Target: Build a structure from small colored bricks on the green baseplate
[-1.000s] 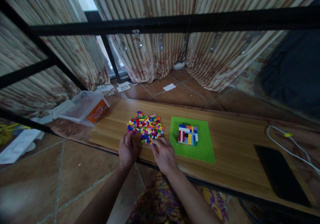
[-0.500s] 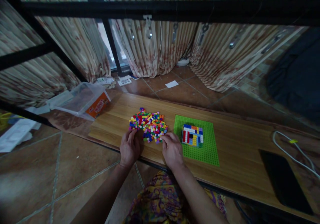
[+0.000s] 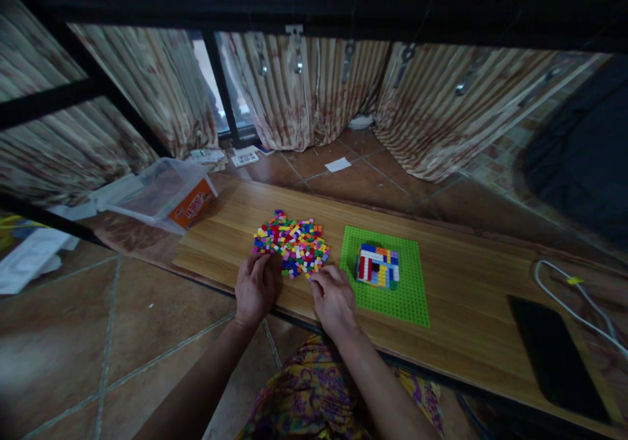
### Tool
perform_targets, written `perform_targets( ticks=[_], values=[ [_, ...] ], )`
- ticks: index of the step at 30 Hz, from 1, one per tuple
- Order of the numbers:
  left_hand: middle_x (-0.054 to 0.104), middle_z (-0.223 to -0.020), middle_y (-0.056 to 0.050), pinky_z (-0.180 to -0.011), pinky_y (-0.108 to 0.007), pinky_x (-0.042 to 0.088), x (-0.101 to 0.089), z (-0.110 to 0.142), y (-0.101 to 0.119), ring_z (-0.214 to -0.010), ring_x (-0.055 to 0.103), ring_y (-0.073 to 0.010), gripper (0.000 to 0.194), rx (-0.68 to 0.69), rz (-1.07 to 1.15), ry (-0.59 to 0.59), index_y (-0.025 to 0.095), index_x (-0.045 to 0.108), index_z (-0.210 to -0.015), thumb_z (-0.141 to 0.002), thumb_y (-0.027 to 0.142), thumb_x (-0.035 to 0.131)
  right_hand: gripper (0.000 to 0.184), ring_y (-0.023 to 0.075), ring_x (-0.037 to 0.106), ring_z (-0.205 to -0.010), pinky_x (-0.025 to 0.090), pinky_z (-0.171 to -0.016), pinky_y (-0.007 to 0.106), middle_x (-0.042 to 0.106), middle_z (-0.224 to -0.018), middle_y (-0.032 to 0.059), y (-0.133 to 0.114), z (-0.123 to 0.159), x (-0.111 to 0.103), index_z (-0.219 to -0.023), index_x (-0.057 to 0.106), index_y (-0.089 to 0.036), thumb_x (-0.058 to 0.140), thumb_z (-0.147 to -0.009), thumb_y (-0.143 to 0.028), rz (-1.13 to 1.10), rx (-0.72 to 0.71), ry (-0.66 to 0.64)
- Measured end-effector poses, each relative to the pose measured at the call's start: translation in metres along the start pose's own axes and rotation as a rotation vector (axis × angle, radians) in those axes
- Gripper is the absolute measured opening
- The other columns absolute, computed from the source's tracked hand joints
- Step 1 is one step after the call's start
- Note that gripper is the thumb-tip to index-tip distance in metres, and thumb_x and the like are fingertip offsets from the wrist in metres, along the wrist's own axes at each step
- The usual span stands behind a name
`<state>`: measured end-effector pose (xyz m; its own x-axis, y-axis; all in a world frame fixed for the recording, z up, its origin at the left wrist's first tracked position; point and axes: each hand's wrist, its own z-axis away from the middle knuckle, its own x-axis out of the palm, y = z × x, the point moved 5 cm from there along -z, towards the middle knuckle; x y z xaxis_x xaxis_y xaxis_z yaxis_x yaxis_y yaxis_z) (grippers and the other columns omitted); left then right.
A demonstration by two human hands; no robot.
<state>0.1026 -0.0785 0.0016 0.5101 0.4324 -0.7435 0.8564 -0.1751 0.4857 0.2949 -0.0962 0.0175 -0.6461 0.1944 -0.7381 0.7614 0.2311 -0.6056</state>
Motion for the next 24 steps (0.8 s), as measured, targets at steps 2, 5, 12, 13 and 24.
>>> perform_targets(
  ticks=[2, 5, 12, 13, 24],
  values=[
    [0.060, -0.115, -0.013, -0.095, -0.036, 0.047, 0.000, 0.000, 0.000, -0.111, 0.056, -0.0228, 0.033, 0.004, -0.005, -0.001, 0.015, 0.061, -0.118, -0.090, 0.016, 0.043, 0.018, 0.0210, 0.058, -0.091, 0.047, -0.083, 0.035, 0.063, -0.093, 0.0051, 0.000, 0.001, -0.002, -0.085, 0.071, -0.023, 0.054, -0.086, -0.018, -0.017, -0.002, 0.006],
    [0.060, -0.115, -0.013, -0.095, -0.037, 0.047, -0.001, 0.000, 0.000, -0.111, 0.056, -0.0228, 0.033, 0.004, -0.009, 0.001, 0.015, 0.060, -0.118, -0.090, 0.016, 0.043, 0.016, 0.0214, 0.057, -0.091, 0.047, -0.084, 0.036, 0.063, -0.094, 0.0051, -0.001, 0.001, -0.004, -0.087, 0.070, -0.024, 0.055, -0.086, -0.019, -0.010, 0.002, 0.019],
    [0.060, -0.116, -0.013, -0.097, -0.038, 0.047, -0.001, -0.002, 0.001, -0.114, 0.055, -0.0233, 0.033, 0.006, 0.009, -0.005, 0.016, 0.061, -0.118, -0.091, 0.018, 0.042, 0.008, 0.0230, 0.055, -0.091, 0.047, -0.081, 0.036, 0.060, -0.095, 0.0054, -0.001, 0.001, 0.006, -0.087, 0.066, -0.024, 0.059, -0.084, -0.021, 0.085, -0.007, 0.030],
    [0.060, -0.116, -0.013, -0.097, -0.038, 0.047, -0.002, -0.002, 0.001, -0.114, 0.055, -0.0235, 0.033, -0.001, 0.016, -0.004, 0.016, 0.061, -0.117, -0.091, 0.018, 0.041, 0.008, 0.0228, 0.055, -0.092, 0.046, -0.081, 0.036, 0.060, -0.094, 0.0050, -0.001, 0.001, 0.007, -0.087, 0.065, -0.024, 0.058, -0.085, -0.021, 0.082, -0.018, 0.026],
    [0.064, -0.110, -0.012, -0.093, -0.038, 0.049, -0.019, 0.016, 0.026, -0.105, 0.061, -0.0215, 0.030, -0.084, 0.389, -0.074, 0.017, 0.058, -0.116, -0.090, 0.030, 0.049, 0.009, 0.0238, 0.056, -0.098, 0.047, -0.087, 0.040, 0.061, -0.102, 0.0073, -0.012, -0.001, -0.007, -0.090, 0.059, -0.022, 0.055, -0.086, -0.016, -0.005, -0.048, 0.012]
  ],
)
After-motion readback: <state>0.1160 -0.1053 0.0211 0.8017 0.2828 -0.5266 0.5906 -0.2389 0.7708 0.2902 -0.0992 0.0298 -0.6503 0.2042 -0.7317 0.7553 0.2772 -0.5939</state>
